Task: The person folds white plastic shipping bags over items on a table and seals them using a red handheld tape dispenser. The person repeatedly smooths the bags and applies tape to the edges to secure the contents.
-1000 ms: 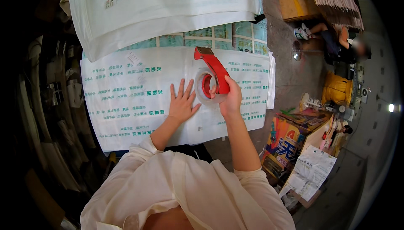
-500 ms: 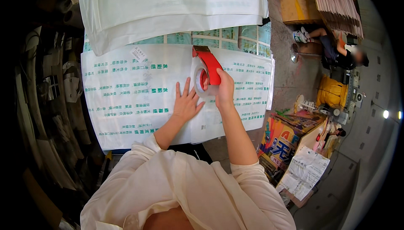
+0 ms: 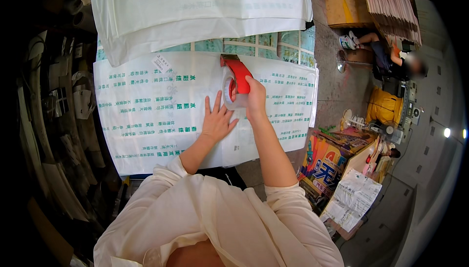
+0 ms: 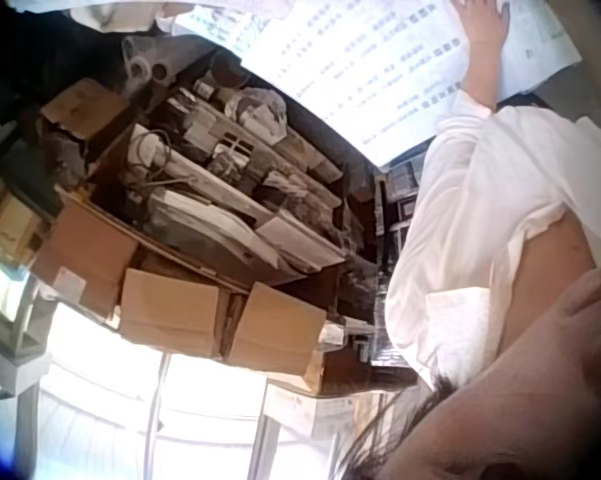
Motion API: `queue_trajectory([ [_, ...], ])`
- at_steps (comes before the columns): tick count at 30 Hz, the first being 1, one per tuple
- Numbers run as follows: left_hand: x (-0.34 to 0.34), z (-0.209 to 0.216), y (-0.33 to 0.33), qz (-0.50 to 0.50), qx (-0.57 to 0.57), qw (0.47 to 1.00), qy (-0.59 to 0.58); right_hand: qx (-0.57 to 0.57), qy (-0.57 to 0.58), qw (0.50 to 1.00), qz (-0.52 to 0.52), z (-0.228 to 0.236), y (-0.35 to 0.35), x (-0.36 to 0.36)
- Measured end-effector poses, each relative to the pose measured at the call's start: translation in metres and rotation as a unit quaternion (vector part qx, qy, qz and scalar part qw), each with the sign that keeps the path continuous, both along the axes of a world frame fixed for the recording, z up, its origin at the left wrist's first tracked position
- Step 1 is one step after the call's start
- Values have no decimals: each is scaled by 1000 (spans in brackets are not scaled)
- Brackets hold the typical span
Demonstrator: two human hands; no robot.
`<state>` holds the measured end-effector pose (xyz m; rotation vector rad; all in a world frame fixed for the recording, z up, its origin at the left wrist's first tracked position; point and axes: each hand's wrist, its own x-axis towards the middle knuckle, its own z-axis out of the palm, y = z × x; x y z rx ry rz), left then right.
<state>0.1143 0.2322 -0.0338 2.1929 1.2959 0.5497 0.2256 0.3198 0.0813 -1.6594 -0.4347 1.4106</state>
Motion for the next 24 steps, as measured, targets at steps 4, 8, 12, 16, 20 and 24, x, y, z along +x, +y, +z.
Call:
queue_trajectory([
  [4,-1,1,1,-14,-21,1000,11,-27,-21,999,8,-5,9,-3],
  [8,-1,-1,0,-21,-34,999,14,-57,-19,997,37,1,23,-4],
  [12,1,-2,-1,-6,-6,1000,1,-89,-15,995,52,11,40,3],
  [16,-2,11,0,9,1,1000,-29,-112,-2,991,66,20,56,6],
  [20,-14,3,6,62,-27,961,-267,-95,8,991,91,20,63,7],
  [24,-22,23,55,251,-31,909,-330,-93,-2,994,62,20,56,7],
])
